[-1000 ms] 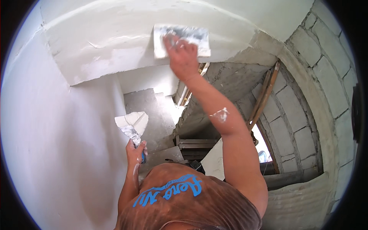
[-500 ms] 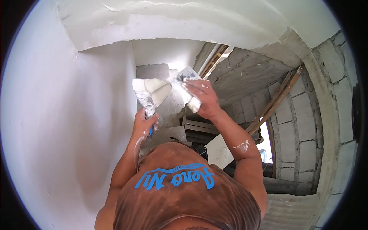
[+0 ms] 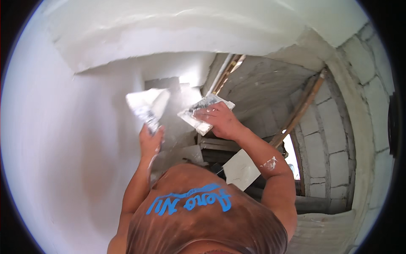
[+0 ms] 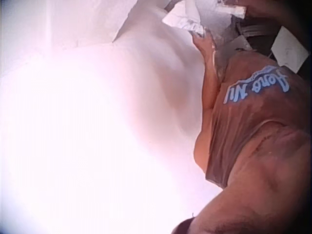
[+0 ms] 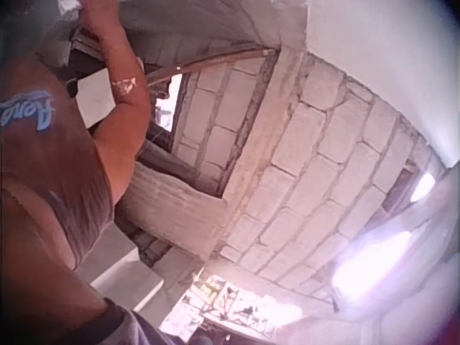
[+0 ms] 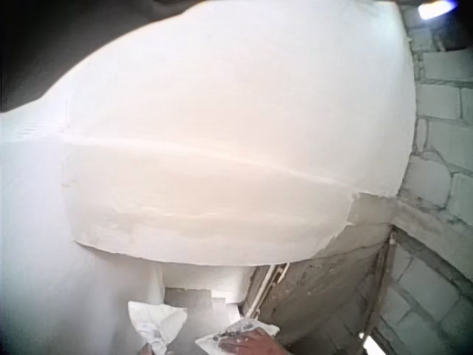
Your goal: The person applies and smooths plaster onto an indoor wall surface using a putty knife and a spatula.
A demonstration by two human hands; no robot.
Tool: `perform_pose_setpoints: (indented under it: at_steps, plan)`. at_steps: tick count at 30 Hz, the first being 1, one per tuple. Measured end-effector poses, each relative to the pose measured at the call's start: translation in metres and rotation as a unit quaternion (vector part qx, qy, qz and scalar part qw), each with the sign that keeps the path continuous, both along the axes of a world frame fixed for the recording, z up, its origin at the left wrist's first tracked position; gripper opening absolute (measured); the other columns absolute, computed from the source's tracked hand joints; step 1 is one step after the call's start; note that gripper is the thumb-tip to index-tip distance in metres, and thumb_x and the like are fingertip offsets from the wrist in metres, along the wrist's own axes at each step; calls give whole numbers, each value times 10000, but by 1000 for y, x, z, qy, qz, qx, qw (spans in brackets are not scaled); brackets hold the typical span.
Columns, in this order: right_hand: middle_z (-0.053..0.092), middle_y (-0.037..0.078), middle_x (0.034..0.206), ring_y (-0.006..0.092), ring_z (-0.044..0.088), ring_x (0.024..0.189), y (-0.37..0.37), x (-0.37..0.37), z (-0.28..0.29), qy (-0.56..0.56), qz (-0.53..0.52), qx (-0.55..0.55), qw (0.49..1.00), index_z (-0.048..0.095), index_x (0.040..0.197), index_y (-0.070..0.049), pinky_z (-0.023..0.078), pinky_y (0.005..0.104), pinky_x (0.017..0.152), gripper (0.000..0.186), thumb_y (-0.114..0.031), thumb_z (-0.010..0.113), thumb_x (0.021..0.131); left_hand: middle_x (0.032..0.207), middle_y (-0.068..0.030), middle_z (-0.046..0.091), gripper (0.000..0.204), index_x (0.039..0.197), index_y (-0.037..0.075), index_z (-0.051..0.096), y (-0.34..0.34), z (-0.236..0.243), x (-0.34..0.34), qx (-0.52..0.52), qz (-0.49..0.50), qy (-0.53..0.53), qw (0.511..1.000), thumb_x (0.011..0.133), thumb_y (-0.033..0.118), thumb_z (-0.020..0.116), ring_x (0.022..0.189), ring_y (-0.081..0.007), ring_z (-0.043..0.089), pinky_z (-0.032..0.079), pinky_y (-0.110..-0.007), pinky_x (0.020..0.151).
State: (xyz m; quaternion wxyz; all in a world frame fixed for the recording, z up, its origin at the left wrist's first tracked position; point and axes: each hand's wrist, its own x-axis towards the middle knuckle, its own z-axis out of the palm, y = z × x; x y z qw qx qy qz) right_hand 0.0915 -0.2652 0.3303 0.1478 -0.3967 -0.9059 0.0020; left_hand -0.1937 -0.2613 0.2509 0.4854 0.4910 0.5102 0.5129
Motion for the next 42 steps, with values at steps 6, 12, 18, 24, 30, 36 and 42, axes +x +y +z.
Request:
perform_pose_setpoints:
  at_steps: [6,12,18,24,30,36,42]
  plan:
    - [694,79,1181,267,629,1059,54,86,97,113,-156,384,903,690,1165,-70,434,409,944,451,-35,693,716,692,-38,574,177,948,20,517,-4,-4,-14,53,43,-44,997,898,68,681,544,-108,544,443,-257,497]
    - [667,36,1230,236,596,1106,94,145,146,69,-235,494,834,673,1218,-126,415,395,948,585,20,624,654,703,-42,582,175,975,8,538,-13,1,-7,48,17,-29,998,893,55,685,546,-110,546,451,-262,506]
    - [633,5,1248,228,557,1157,122,158,72,26,-290,417,861,659,1262,-216,402,429,932,666,0,630,633,712,-35,585,205,1043,-6,549,-23,-2,-2,19,4,-19,1000,895,54,678,547,-109,548,448,-256,495]
    - [635,47,1245,251,564,1146,91,131,75,73,-253,438,860,650,1255,-154,399,445,930,646,5,625,630,721,-13,575,258,1129,-1,548,-23,-5,2,-2,4,-38,999,900,34,661,543,-76,517,431,-237,487]
    - [609,50,1263,256,550,1153,135,100,141,65,-240,476,844,639,1266,-165,409,418,932,603,-22,647,681,727,-10,586,221,1080,5,560,-19,-6,11,24,-41,-52,998,894,39,674,545,-74,520,427,-239,482]
    - [629,43,1241,231,569,1103,107,74,40,48,-235,402,883,660,1252,-190,413,387,890,578,-9,624,705,734,-24,586,263,1133,-1,542,-30,-16,-7,-3,-31,-33,999,896,22,653,552,-95,545,453,-240,492]
    - [653,43,1226,231,593,1047,123,42,127,73,-210,534,816,673,1244,-171,412,379,866,560,19,601,723,724,-26,580,268,1133,-4,532,-31,-16,-21,-14,-24,-74,997,894,13,653,555,-99,548,455,-241,490]
